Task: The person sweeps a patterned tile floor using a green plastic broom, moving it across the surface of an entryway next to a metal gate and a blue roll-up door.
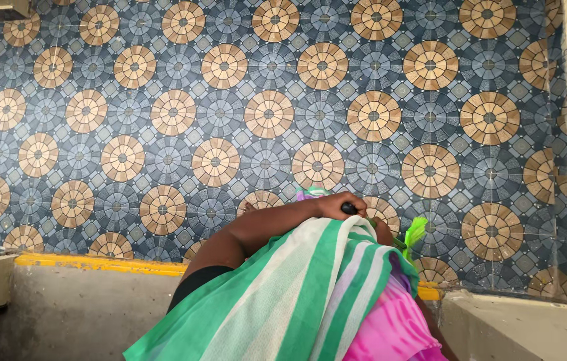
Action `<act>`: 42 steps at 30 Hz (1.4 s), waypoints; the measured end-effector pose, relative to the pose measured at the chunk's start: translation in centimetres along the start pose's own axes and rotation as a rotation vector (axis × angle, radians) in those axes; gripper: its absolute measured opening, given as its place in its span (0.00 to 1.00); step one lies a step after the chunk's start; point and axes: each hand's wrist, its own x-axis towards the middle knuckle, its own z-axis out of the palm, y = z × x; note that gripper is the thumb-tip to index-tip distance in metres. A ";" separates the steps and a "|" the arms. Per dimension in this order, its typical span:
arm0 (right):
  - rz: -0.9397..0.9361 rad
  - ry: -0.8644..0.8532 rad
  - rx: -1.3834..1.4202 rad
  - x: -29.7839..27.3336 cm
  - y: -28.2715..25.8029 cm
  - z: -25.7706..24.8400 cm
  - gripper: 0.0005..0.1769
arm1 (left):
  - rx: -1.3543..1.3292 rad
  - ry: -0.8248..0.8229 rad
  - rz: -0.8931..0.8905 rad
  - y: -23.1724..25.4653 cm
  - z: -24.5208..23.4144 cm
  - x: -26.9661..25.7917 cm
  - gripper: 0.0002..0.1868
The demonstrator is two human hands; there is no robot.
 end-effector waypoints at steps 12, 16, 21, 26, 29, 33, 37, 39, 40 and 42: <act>-0.550 0.034 0.160 11.8 -10.6 3.1 0.23 | 0.277 0.628 -0.197 11.1 1.0 -4.4 0.16; -0.920 -0.160 0.193 14.8 -18.0 6.7 0.28 | 0.396 0.928 -0.164 12.8 0.4 -7.8 0.20; -1.197 -0.557 0.487 12.7 -25.3 11.8 0.24 | 0.712 1.185 -0.195 14.1 -0.1 -12.6 0.23; -1.222 -0.649 0.420 10.1 -27.5 12.8 0.23 | 0.814 1.252 -0.340 11.7 0.9 -14.9 0.20; -1.186 -0.648 0.371 9.8 -27.6 12.0 0.22 | 0.672 1.143 -0.471 8.1 0.1 -14.7 0.18; -1.130 -0.609 0.359 10.5 -27.4 10.5 0.21 | 0.782 0.985 -0.372 4.7 -1.8 -14.0 0.15; -1.065 -0.524 0.427 12.3 -28.4 9.4 0.20 | 0.783 0.904 -0.315 3.6 -5.2 -12.8 0.17; -1.031 -0.467 0.473 13.3 -28.9 8.5 0.20 | 0.768 0.820 -0.322 3.9 -6.6 -12.1 0.16; -1.011 -0.440 0.489 13.6 -28.7 7.8 0.20 | 0.754 0.780 -0.324 4.1 -7.0 -11.7 0.16; -0.969 -0.386 0.500 14.3 -28.4 6.6 0.19 | 0.745 0.718 -0.285 4.4 -8.1 -10.8 0.15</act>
